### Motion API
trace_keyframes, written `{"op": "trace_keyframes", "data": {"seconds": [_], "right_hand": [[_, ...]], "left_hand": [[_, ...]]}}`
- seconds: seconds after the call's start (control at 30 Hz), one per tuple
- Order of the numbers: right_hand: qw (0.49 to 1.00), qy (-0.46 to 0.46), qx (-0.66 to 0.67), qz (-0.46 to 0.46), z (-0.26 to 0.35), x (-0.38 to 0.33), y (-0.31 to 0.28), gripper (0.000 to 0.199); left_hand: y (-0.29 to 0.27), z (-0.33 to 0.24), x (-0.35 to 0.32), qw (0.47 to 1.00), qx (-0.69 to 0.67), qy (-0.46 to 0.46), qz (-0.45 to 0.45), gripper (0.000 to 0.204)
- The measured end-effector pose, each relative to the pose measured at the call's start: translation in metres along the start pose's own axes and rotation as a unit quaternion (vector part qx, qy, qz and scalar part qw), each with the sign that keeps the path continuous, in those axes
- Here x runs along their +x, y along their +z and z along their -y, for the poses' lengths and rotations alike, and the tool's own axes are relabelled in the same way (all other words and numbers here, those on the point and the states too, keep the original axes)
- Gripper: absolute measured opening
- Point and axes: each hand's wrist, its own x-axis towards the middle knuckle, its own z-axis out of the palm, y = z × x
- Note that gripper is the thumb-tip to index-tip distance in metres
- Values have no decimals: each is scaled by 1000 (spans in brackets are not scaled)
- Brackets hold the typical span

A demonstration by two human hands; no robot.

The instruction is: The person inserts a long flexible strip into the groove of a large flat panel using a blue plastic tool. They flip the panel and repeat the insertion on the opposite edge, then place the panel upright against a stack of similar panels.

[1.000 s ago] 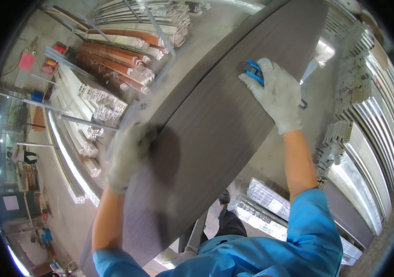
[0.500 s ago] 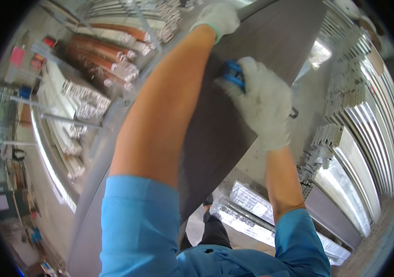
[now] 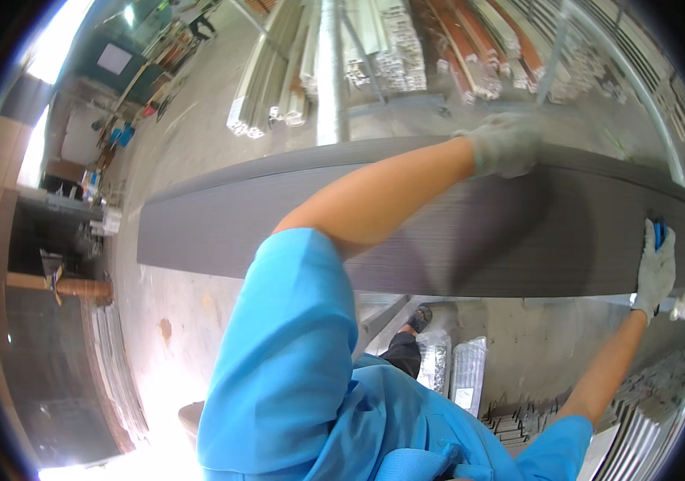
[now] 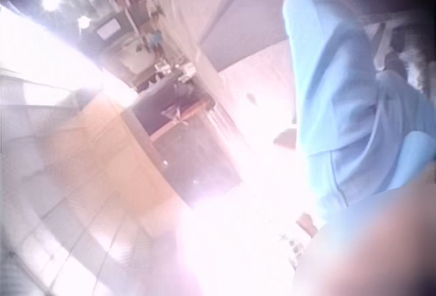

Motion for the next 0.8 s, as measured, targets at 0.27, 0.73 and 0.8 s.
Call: {"op": "trace_keyframes", "data": {"seconds": [0.27, 0.73, 0.8], "right_hand": [[999, 12, -31, -4, -32, 26, 13, 70], [997, -57, -52, -12, 249, -245, -16, 55], [998, -43, -34, 11, 313, -298, -21, 53]], "left_hand": [[-33, 73, -204, 986, -48, -155, -31, 17], [-53, 251, -534, 975, -27, -221, -21, 30], [-57, 286, -611, 970, 11, -229, -80, 28]]}}
